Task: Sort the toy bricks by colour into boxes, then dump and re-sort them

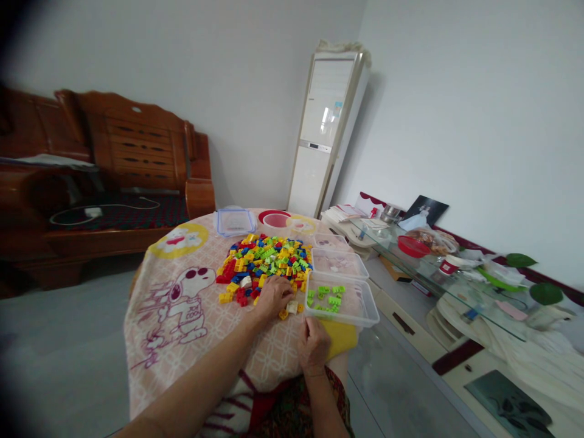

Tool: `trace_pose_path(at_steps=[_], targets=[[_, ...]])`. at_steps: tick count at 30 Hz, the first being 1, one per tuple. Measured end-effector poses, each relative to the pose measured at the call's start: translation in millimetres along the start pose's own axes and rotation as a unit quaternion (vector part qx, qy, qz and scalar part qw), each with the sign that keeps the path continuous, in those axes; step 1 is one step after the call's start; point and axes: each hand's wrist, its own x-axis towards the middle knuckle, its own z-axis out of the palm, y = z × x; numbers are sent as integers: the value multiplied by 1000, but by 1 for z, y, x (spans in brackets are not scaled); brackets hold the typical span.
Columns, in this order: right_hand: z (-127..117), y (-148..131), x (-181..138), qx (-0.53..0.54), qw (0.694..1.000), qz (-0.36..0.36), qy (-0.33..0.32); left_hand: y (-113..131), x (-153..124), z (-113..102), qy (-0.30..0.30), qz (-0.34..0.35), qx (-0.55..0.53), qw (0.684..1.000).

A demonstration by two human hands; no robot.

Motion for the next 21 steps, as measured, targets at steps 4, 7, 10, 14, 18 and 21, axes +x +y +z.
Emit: trace_pose_path(at_steps=[4,7,10,14,18,21], targets=[[0,0,0,-2,1000,-1,1,-1,0,-2,-10,-1,-7,1000],[0,0,0,-2,1000,6,-3,0,0,-1,-6,-9,-5,1000],[0,-1,-1,2,1000,10,-5,1,0,-1,-4,-15,-9,1000],[0,-1,0,3,1000,8,-3,-2,1,-2,-6,-6,-8,1000],[0,-1,0,1,1000,6,-3,-9,3,-3,-25,14,-13,1000],[0,0,0,3,1000,4,1,-13,4,-2,-32,23,-20,999]])
